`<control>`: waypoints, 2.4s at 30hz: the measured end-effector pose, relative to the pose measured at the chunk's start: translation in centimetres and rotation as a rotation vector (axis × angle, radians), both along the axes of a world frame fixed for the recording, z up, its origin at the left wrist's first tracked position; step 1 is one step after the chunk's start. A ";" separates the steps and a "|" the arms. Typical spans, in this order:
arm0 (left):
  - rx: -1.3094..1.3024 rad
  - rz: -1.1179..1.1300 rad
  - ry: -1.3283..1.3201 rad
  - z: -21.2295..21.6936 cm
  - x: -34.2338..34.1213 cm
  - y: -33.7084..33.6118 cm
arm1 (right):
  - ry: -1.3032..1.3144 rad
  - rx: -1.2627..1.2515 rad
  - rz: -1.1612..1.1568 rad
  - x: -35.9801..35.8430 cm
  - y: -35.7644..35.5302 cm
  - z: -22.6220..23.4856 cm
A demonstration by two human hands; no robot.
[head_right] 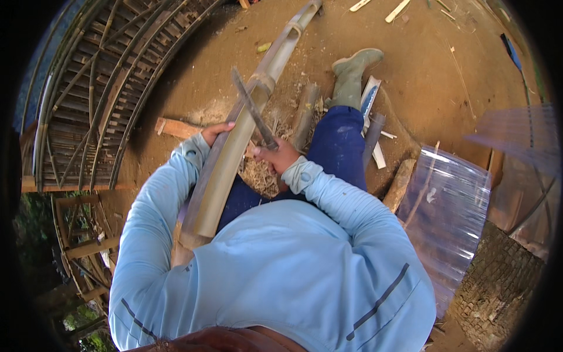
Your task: The person sits on the ground and uses a curved knife to shave and smooth a long bamboo pole held between the legs. The person repeatedly rotates the pole and scrapes its surface, producing wood shavings that accumulate on the ground.
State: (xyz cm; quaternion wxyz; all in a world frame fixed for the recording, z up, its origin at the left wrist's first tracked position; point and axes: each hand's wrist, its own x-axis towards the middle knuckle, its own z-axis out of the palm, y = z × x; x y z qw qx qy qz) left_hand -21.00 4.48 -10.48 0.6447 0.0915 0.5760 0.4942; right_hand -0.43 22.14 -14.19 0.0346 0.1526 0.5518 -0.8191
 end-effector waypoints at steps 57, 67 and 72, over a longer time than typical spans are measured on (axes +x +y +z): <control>-0.232 -0.145 0.675 6.9 12.8 -8.3 | 0.064 1.446 0.291 -2.7 4.3 3.8; -0.187 -0.156 0.659 6.0 11.7 -8.6 | 0.103 1.454 0.336 -4.8 3.7 2.9; -0.204 -0.161 0.627 6.4 11.4 -8.1 | 0.082 1.520 0.238 -6.8 5.1 1.7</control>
